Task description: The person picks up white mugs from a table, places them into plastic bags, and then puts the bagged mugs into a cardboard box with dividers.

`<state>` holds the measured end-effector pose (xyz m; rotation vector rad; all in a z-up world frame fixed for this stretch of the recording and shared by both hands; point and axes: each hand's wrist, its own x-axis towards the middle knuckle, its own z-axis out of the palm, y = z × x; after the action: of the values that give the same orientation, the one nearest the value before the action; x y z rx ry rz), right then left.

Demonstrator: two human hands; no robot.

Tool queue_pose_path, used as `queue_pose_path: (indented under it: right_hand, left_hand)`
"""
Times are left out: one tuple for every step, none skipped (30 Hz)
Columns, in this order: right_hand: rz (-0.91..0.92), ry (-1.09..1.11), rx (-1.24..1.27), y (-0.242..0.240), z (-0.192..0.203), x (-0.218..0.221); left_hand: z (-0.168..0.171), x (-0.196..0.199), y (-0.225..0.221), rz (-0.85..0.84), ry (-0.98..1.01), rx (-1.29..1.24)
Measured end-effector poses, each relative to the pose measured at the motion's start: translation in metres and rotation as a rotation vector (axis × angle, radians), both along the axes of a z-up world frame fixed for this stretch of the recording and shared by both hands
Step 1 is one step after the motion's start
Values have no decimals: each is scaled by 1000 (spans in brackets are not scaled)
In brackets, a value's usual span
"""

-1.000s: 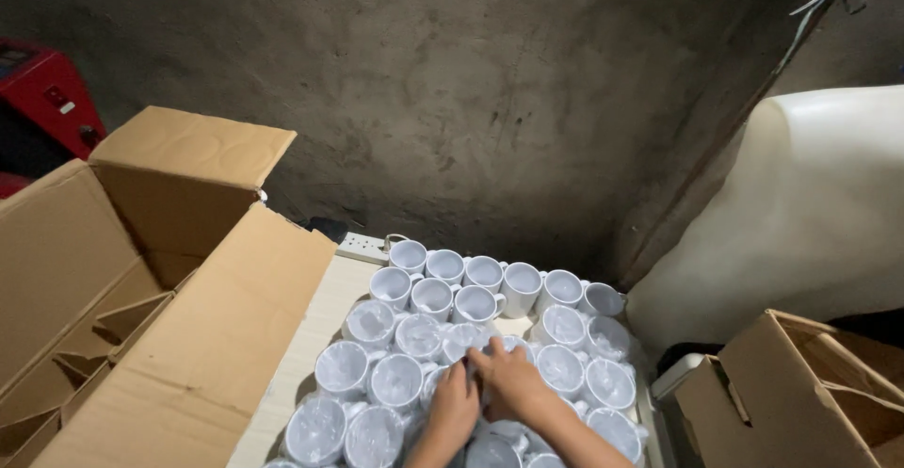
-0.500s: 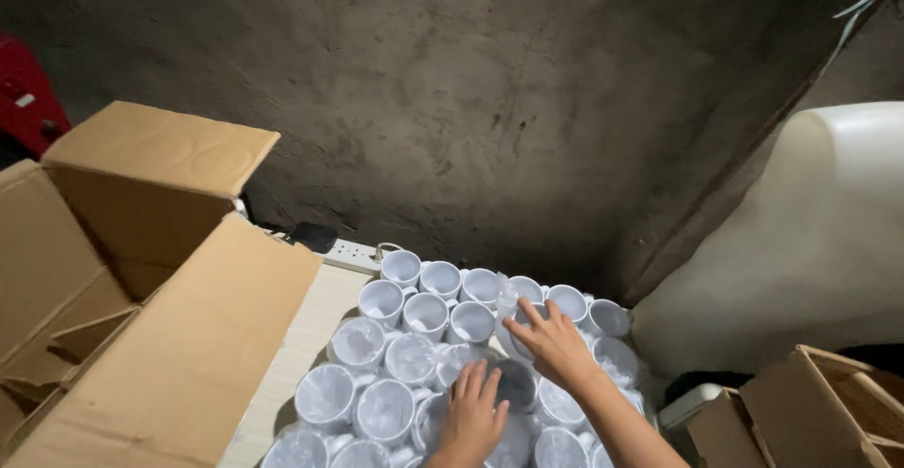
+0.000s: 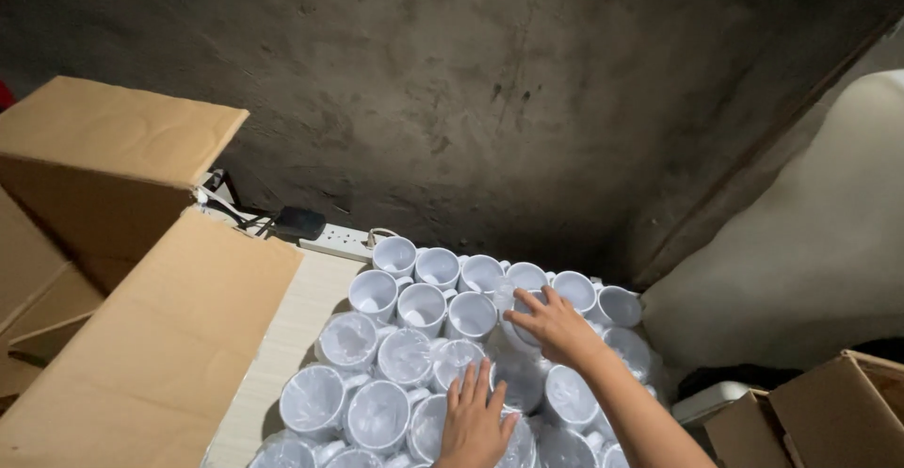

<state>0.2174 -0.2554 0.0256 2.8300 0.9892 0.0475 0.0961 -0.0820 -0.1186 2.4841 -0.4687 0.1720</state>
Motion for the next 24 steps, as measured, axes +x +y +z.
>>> queue_pose_path:
  right_hand:
    - [-2, 3, 1, 1, 1, 2]
    - [24, 36, -6, 2, 3, 5]
    - [50, 69, -13, 4, 4, 7]
    - [51, 72, -11, 5, 4, 7]
    - [45, 78, -23, 7, 4, 8]
    - [37, 80, -37, 8, 4, 10]
    - [36, 80, -36, 9, 5, 11]
    - [56, 92, -62, 9, 6, 12]
    - [76, 104, -87, 9, 8, 13]
    - [74, 107, -86, 8, 8, 13]
    - [90, 129, -98, 7, 9, 13]
    - [110, 148, -112, 6, 11, 14]
    - [112, 147, -112, 3, 4, 17]
    - [158, 118, -106, -1, -4, 20]
    - [203, 88, -100, -4, -11, 22]
    - [202, 86, -99, -5, -17, 24]
    - [251, 71, -110, -6, -23, 27]
    - [301, 52, -122, -6, -27, 31]
    - [301, 45, -121, -4, -22, 29]
    - [260, 112, -157, -1, -18, 26]
    - [218, 178, -192, 1, -14, 23]
    - [219, 178, -191, 0, -17, 24]
    - [200, 204, -189, -1, -19, 24]
    - [182, 228, -185, -1, -21, 25]
  left_hand:
    - [-1, 0, 0, -2, 3, 1]
    - [-2, 0, 0, -2, -5, -2]
    - [-3, 0, 0, -2, -13, -4]
    - [-3, -1, 0, -1, -10, -3]
    - [-2, -1, 1, -3, -16, -8]
    - [-1, -1, 1, -7, -25, -15]
    - [-1, 0, 2, -7, -25, -15]
    - [-2, -1, 2, -6, -35, -19]
    - [-2, -1, 1, -4, -46, -24]
    - [-3, -1, 1, -7, -43, -23]
    - [-4, -2, 1, -10, -34, -15]
    - [-5, -1, 0, -9, -28, -8]
    - [-4, 0, 0, -7, -28, -8]
    - [-4, 0, 0, -6, -22, -11]
    - [-4, 0, 0, -5, -15, -13]
    - [-5, 0, 0, -7, -17, -11]
    - [-6, -1, 0, -8, -8, -24]
    - [-6, 1, 1, -9, -2, -37]
    - [-7, 4, 1, -9, -8, -35]
    - [-8, 5, 0, -14, 33, -34]
    - [-9, 6, 0, -18, 74, -33]
    - [-13, 6, -1, -17, 75, -32]
    - [-16, 6, -2, -19, 55, -38]
    - [-20, 8, -2, -20, 33, -43]
